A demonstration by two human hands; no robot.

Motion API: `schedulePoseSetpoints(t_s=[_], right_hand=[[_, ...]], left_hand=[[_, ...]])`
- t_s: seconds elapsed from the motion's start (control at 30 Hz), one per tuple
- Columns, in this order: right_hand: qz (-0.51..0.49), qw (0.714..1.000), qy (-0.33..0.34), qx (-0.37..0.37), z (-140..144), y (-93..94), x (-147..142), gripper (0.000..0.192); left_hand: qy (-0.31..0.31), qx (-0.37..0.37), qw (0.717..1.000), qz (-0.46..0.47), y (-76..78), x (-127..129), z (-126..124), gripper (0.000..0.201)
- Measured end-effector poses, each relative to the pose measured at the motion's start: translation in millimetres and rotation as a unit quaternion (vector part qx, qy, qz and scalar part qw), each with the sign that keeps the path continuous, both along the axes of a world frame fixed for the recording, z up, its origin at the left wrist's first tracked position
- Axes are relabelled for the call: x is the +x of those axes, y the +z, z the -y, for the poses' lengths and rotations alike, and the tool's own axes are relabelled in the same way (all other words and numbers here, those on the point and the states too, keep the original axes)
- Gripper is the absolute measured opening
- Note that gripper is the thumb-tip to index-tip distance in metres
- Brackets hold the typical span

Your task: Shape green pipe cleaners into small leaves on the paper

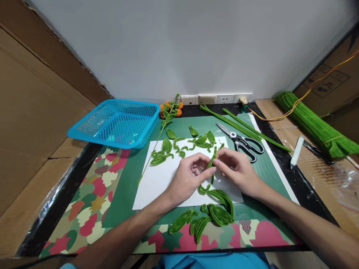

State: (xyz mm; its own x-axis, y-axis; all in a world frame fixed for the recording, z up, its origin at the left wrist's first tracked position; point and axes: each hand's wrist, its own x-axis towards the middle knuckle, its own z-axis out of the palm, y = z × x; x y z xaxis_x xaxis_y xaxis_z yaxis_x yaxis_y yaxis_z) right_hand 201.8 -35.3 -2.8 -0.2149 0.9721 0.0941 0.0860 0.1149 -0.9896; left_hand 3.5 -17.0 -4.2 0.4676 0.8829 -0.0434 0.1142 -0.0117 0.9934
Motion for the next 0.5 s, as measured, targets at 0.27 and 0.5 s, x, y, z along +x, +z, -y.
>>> schedulePoseSetpoints(t_s=[0.27, 0.5], right_hand=[[-0.041, 0.995, 0.07, -0.051, -6.2, 2.1, 6.0, 0.032], [-0.186, 0.962, 0.141, -0.139, -9.3, -6.9, 6.5, 0.036]], left_hand=[[0.01, -0.002, 1.0, -0.006, 3.1, -0.3, -0.3, 0.023], [-0.026, -0.086, 0.993, 0.071, 4.8, -0.8, -2.2, 0.025]])
